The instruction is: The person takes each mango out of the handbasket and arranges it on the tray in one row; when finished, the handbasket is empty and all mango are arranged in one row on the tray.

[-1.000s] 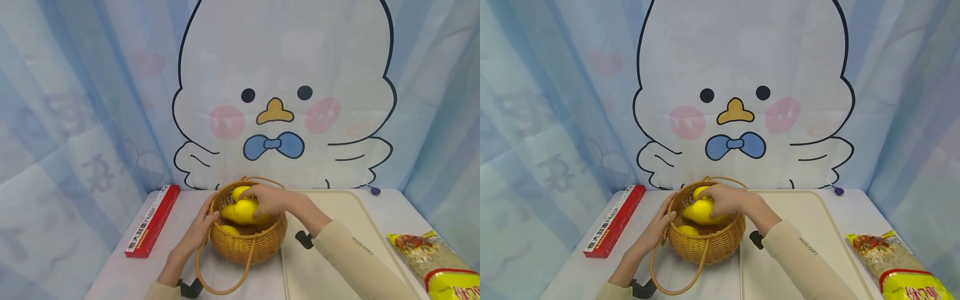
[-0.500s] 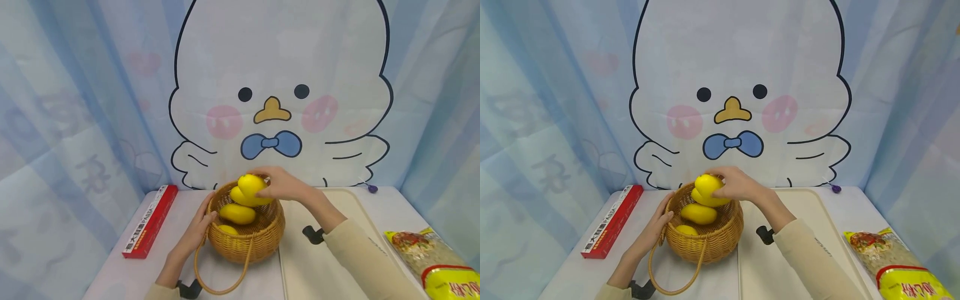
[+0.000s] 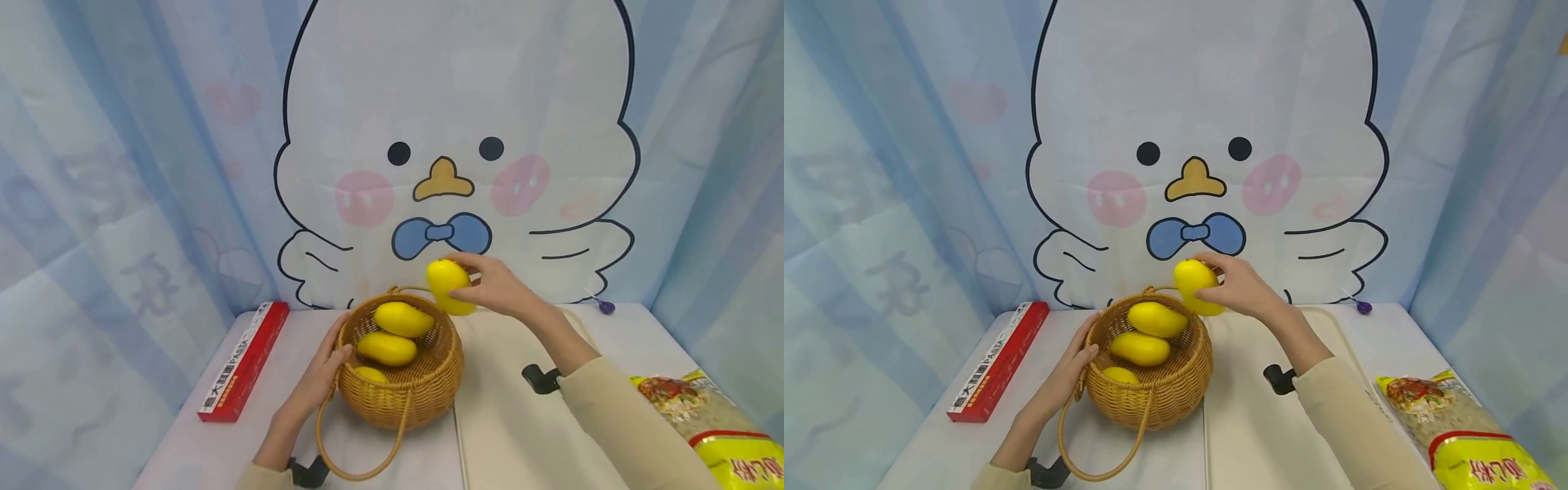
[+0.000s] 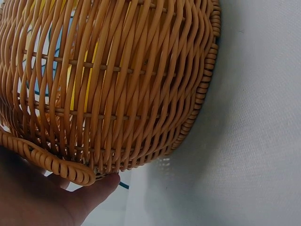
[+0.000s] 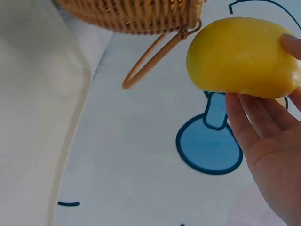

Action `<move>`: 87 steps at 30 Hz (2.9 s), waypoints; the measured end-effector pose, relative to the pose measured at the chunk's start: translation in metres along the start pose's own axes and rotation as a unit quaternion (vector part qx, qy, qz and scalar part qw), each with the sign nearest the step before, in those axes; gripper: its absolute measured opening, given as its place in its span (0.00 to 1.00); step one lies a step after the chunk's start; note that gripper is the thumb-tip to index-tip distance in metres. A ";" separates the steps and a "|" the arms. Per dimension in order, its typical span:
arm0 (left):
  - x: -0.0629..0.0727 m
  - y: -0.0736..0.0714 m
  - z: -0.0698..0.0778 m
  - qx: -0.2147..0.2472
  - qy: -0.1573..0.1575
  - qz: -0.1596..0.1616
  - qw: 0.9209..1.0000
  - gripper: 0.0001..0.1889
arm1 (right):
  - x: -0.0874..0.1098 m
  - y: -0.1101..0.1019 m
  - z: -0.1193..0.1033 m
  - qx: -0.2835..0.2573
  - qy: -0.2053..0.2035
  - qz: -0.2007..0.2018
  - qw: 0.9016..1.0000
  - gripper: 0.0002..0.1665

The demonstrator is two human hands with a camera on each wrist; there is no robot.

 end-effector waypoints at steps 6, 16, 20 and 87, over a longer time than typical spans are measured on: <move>0.000 0.000 -0.001 -0.001 0.001 -0.002 1.000 0.29 | 0.009 -0.003 0.026 0.015 0.026 0.009 1.000 0.36; 0.000 0.000 -0.001 0.001 -0.005 -0.005 1.000 0.29 | 0.023 0.003 0.066 0.031 0.098 0.033 0.994 0.38; 0.000 0.000 0.000 0.003 -0.004 -0.004 1.000 0.30 | 0.027 0.010 0.082 0.035 0.127 0.027 0.991 0.39; -0.002 0.000 0.003 0.009 0.016 -0.002 1.000 0.31 | 0.031 0.046 0.123 0.064 0.177 0.022 0.982 0.38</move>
Point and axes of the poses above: each hand's wrist, its own x-axis away from the middle knuckle, its own y-axis out of the palm, z = x × y, the point moved 7 cm from there along -x, towards the middle knuckle, and after that the axes turned 5 degrees about x, right-handed, at the moved point
